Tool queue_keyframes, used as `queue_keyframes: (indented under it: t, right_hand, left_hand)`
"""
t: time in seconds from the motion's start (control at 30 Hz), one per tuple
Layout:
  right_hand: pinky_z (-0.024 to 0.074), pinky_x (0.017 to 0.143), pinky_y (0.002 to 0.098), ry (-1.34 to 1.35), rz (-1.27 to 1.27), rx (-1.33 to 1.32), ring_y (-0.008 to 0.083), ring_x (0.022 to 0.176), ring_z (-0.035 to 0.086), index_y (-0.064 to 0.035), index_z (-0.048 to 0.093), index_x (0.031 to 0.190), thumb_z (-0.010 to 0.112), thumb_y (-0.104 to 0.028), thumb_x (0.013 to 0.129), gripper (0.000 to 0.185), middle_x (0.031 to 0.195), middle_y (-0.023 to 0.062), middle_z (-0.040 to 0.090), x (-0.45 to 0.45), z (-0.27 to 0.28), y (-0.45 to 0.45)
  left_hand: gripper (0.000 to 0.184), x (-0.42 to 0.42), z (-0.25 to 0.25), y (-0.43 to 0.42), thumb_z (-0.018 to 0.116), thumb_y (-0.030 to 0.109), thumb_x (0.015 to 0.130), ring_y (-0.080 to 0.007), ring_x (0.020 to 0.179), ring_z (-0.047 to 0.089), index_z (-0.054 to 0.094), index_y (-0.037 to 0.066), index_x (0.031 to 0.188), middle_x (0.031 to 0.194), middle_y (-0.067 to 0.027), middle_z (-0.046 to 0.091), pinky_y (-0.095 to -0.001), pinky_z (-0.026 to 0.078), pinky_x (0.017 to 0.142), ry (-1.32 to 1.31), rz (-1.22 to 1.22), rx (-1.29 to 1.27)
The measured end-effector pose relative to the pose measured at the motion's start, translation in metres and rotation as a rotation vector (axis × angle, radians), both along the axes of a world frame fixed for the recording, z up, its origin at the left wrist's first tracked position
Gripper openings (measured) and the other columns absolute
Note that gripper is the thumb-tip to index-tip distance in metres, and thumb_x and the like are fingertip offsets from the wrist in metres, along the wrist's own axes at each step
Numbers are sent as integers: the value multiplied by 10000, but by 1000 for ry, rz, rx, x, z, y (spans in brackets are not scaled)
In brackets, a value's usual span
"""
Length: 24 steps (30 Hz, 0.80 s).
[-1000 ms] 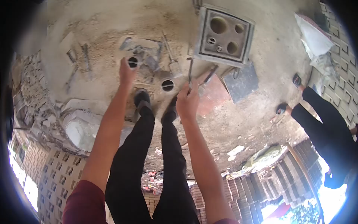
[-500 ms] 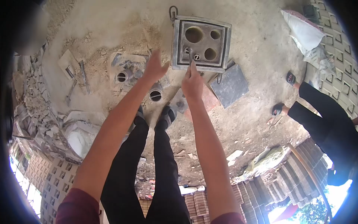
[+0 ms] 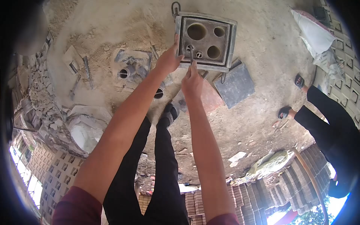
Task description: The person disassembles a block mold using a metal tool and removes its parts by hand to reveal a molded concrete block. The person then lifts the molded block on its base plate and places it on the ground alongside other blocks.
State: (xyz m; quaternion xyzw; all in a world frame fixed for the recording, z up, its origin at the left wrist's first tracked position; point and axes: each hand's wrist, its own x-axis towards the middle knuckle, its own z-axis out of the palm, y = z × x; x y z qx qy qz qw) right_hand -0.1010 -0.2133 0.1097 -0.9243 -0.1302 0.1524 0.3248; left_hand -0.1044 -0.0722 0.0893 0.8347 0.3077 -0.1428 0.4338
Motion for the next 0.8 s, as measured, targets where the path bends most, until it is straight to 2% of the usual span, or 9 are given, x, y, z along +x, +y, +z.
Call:
queue_keyframes:
  t: [0.17,0.23,0.33,0.43,0.5,0.57,0.6,0.73,0.8]
  right_hand:
    - [506,690,469,-54,-4,-10,398,799,642,-55,529,1291,480,-126,931,371,900,232,662,5,-6,0]
    - [500,679,489,85,-44,-217,403,784,638,-77,524,1303,469,-165,940,377,875,233,661,3,-8,1]
    - [498,675,494,34,-62,-173,426,782,630,-57,571,1210,460,-191,946,316,860,260,648,4,-1,7]
    - [502,661,484,127,34,-217,442,775,630,-8,582,1124,453,-199,944,292,881,277,642,30,19,9]
    - [505,650,476,212,109,-251,448,767,633,27,578,1082,447,-202,944,298,891,287,640,56,29,10]
    - [441,515,353,808,35,-213,194,593,532,2,556,1040,421,-207,971,258,679,94,550,75,34,12]
    - [334,437,264,890,-94,-68,83,519,358,-21,524,1003,428,-217,977,220,616,-17,374,71,57,20]
    - [233,390,230,1151,-210,54,56,467,290,-43,477,978,417,-219,987,187,603,-40,336,72,55,16]
    - [159,375,211,1353,-583,292,36,447,216,-78,428,896,394,-246,1005,203,601,-62,273,69,60,19]
  left_hand:
    - [901,3,6,2,612,281,877,-393,987,622,-35,284,1504,1217,-179,595,-492,492,826,71,-24,1]
    - [896,4,12,5,605,288,883,-400,955,632,-43,298,1502,1188,-168,615,-487,495,811,83,-35,19]
    - [893,4,13,6,591,307,898,-404,1027,606,-70,281,1498,1202,-232,585,-454,488,874,139,-87,-44]
    - [898,3,7,0,599,298,889,-387,1199,508,-58,289,1501,1406,-214,417,-510,434,967,93,-69,57]
    - [979,9,8,-6,671,321,829,-372,1367,302,-36,294,1505,1549,-168,135,-614,328,1030,129,-37,135]
    - [1060,18,5,-4,728,354,763,-365,1398,220,-28,308,1504,1560,-151,66,-648,286,1035,29,-39,179]
    - [1141,21,3,-3,785,387,696,-357,1429,139,-20,321,1503,1571,-134,-4,-683,243,1040,-61,-51,227]
    - [1274,23,1,-2,857,422,562,-350,1438,100,-3,348,1498,1573,-123,-28,-678,247,1046,12,-71,186]
    - [1310,25,0,-1,878,400,523,-355,1436,109,-7,386,1490,1571,-130,-15,-666,243,1059,-37,-9,105]
